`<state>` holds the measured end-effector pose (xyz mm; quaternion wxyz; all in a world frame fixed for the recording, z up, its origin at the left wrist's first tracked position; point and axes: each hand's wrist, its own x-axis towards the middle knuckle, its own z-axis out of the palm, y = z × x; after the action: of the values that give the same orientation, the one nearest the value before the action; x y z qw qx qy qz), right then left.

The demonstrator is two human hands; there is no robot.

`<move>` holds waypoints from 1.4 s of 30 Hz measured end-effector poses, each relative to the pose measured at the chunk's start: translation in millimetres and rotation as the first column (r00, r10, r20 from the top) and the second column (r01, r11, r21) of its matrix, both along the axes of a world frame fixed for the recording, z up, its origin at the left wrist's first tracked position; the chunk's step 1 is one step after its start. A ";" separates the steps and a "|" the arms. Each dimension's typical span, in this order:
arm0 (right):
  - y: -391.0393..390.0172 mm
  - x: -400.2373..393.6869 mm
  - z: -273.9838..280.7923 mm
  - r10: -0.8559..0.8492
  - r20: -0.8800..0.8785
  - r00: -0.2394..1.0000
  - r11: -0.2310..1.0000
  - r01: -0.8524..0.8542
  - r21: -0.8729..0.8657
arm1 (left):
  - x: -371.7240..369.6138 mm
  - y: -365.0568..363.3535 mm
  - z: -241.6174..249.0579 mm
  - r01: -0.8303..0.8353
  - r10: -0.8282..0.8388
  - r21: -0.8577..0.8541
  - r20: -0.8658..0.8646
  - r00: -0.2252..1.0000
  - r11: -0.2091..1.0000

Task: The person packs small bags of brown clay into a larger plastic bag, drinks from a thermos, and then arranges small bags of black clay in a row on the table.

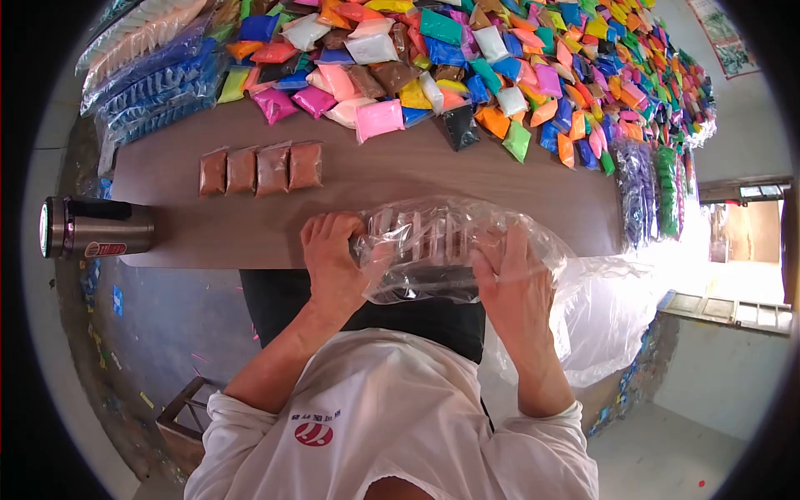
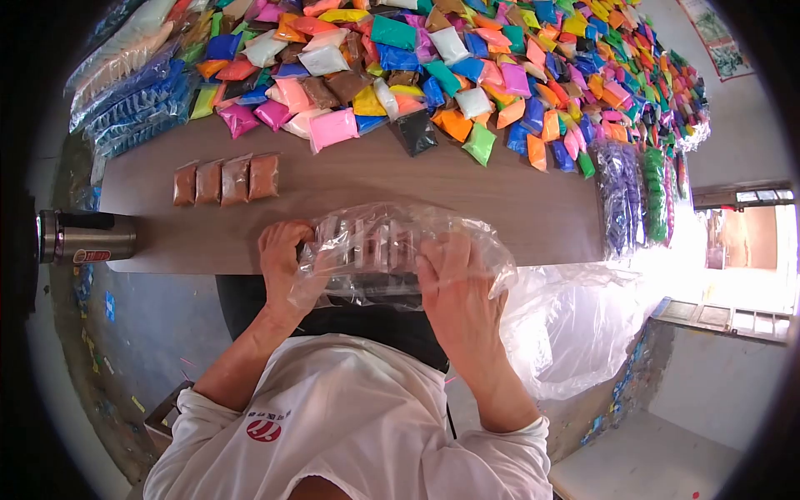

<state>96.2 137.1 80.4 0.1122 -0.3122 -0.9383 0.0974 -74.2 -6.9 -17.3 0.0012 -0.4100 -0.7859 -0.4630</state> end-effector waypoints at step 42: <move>53.2 -166.6 75.2 0.603 -0.068 0.795 0.664 -0.547 -0.509 | 1.8 -1.2 1.5 -0.013 0.013 0.050 0.006 1.000 0.999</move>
<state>-70.5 190.3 155.6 -0.0600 -0.0225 -0.9335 0.3527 -72.4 -8.1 -15.9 0.0125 -0.4034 -0.7767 -0.4836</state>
